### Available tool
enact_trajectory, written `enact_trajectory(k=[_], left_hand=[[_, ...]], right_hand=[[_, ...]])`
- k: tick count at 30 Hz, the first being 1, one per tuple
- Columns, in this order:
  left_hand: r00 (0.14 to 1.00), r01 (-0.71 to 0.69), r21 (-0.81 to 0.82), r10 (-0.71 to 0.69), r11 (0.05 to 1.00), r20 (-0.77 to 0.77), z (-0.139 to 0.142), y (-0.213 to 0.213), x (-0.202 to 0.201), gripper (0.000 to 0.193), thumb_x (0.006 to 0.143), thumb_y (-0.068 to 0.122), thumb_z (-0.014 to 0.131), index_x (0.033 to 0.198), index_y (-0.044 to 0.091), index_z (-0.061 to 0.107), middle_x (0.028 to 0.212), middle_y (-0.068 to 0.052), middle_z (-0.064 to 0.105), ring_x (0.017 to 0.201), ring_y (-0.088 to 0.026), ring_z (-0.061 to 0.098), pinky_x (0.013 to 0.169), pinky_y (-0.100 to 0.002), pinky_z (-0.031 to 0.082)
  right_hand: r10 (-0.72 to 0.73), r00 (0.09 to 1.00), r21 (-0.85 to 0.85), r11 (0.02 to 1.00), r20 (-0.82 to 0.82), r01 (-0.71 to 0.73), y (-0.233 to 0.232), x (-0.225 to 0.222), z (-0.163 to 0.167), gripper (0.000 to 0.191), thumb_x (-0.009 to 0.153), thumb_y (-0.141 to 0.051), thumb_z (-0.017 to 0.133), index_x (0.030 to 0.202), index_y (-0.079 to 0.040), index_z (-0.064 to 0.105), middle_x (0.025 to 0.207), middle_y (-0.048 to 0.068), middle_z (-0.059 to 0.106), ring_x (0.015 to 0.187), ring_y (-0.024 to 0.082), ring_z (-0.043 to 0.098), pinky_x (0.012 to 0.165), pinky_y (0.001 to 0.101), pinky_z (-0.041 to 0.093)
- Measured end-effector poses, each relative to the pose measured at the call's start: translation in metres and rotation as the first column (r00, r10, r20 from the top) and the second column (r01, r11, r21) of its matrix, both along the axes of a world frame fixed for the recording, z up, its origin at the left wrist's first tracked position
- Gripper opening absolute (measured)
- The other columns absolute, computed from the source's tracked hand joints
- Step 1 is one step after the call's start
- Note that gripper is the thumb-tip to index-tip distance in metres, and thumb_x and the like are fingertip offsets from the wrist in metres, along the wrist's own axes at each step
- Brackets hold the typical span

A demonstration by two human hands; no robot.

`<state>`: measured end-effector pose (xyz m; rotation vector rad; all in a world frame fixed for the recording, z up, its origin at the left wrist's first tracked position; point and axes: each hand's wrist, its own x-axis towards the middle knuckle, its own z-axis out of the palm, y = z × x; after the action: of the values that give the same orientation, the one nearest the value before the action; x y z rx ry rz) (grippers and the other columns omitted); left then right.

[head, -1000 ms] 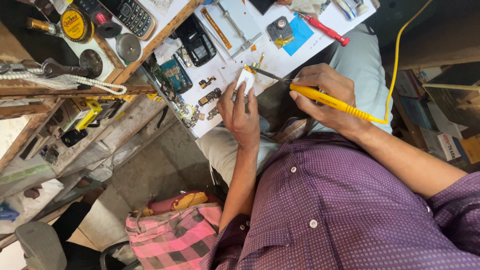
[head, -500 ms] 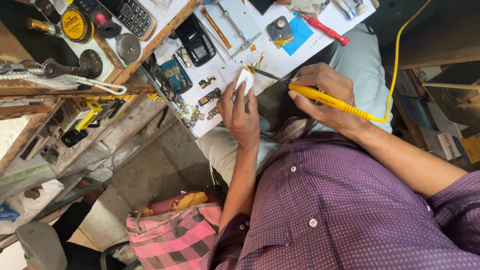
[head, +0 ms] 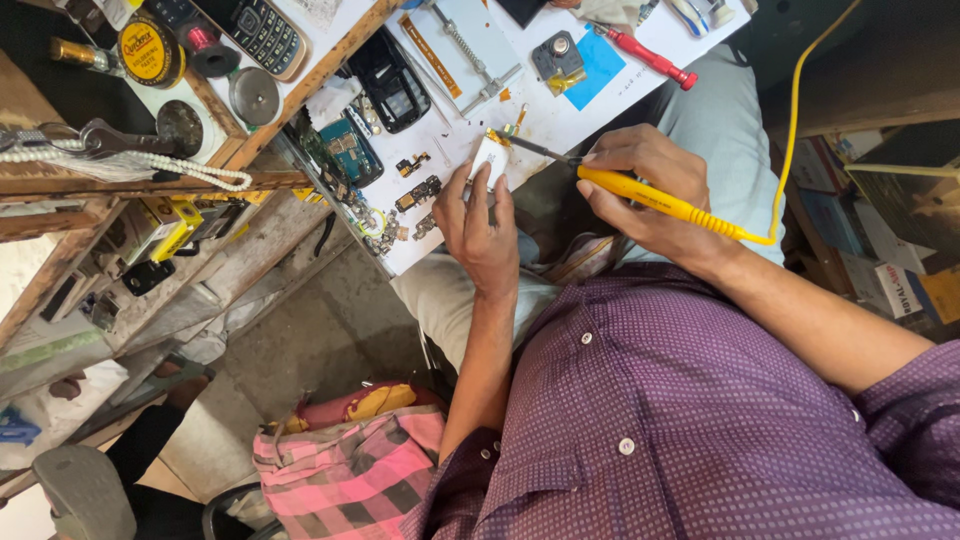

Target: The person sits at a cluttered repair workbench holding a small white component board in one hand and a soldering iron in the other, soldering along its edge. They then set the iron aside, pick up a hot air gun, and blow hot air onto the component while steadying it on the bench.

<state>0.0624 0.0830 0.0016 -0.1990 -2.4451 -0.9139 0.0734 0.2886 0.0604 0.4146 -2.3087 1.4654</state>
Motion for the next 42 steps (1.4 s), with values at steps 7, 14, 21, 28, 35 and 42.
enact_trajectory(k=[7, 14, 21, 28, 35, 42], left_hand=[[1.000, 0.002, -0.015, -0.002, 1.000, -0.012, -0.001, 0.000, -0.001, 0.030, 0.091, 0.002, 0.081, 0.120, 0.001, 0.072, 0.130, -0.009, 0.064, 0.118, -0.029, 0.062, 0.101, -0.041, 0.051], [1.000, 0.002, 0.000, -0.002, 1.000, -0.004, -0.001, 0.000, 0.000, 0.030, 0.091, 0.001, 0.081, 0.120, 0.001, 0.072, 0.131, -0.009, 0.064, 0.118, -0.029, 0.061, 0.096, -0.039, 0.054], [1.000, 0.011, -0.020, -0.011, 1.000, -0.008, -0.001, -0.001, -0.001, 0.031, 0.091, 0.000, 0.081, 0.121, 0.000, 0.071, 0.131, -0.009, 0.064, 0.117, -0.028, 0.062, 0.096, -0.039, 0.053], [1.000, 0.003, -0.018, -0.003, 1.000, -0.013, -0.001, -0.001, -0.002, 0.030, 0.091, 0.001, 0.081, 0.120, 0.000, 0.072, 0.130, -0.009, 0.064, 0.117, -0.028, 0.062, 0.098, -0.041, 0.052], [1.000, 0.006, -0.019, -0.006, 1.000, -0.006, 0.001, -0.002, -0.001, 0.029, 0.091, 0.002, 0.081, 0.119, 0.000, 0.072, 0.130, -0.009, 0.065, 0.116, -0.029, 0.063, 0.099, -0.042, 0.051], [1.000, 0.017, -0.030, -0.017, 0.999, 0.015, 0.005, -0.009, 0.001, 0.031, 0.091, 0.005, 0.080, 0.121, 0.000, 0.070, 0.132, -0.010, 0.066, 0.119, -0.032, 0.063, 0.104, -0.044, 0.051]], right_hand=[[-0.003, 1.000, -0.011, 1.000, 0.002, 0.003, 0.000, 0.000, -0.001, 0.023, 0.090, 0.004, 0.082, 0.107, 0.001, 0.067, 0.108, 0.014, 0.071, 0.098, 0.025, 0.072, 0.083, 0.0317, 0.059], [0.002, 1.000, -0.017, 1.000, 0.011, -0.002, -0.002, 0.001, -0.002, 0.024, 0.089, 0.004, 0.082, 0.108, 0.001, 0.067, 0.108, 0.015, 0.070, 0.097, 0.024, 0.072, 0.082, 0.0314, 0.058], [0.001, 1.000, -0.016, 1.000, 0.008, -0.001, -0.002, 0.000, -0.001, 0.024, 0.090, 0.004, 0.082, 0.108, 0.000, 0.067, 0.108, 0.015, 0.070, 0.097, 0.024, 0.072, 0.082, 0.0314, 0.058], [-0.004, 1.000, -0.012, 1.000, 0.014, 0.004, -0.002, -0.001, -0.001, 0.023, 0.090, 0.004, 0.082, 0.108, 0.001, 0.067, 0.108, 0.015, 0.070, 0.097, 0.025, 0.072, 0.083, 0.0317, 0.058], [-0.061, 0.998, -0.038, 0.997, -0.012, 0.061, 0.004, 0.001, -0.001, 0.023, 0.092, 0.003, 0.082, 0.109, 0.002, 0.067, 0.107, 0.016, 0.069, 0.095, 0.025, 0.070, 0.079, 0.0307, 0.056], [-0.117, 0.992, -0.025, 0.993, -0.042, 0.116, 0.021, 0.004, -0.001, 0.021, 0.097, 0.002, 0.081, 0.112, 0.003, 0.067, 0.107, 0.016, 0.070, 0.095, 0.025, 0.069, 0.082, 0.0308, 0.055]])
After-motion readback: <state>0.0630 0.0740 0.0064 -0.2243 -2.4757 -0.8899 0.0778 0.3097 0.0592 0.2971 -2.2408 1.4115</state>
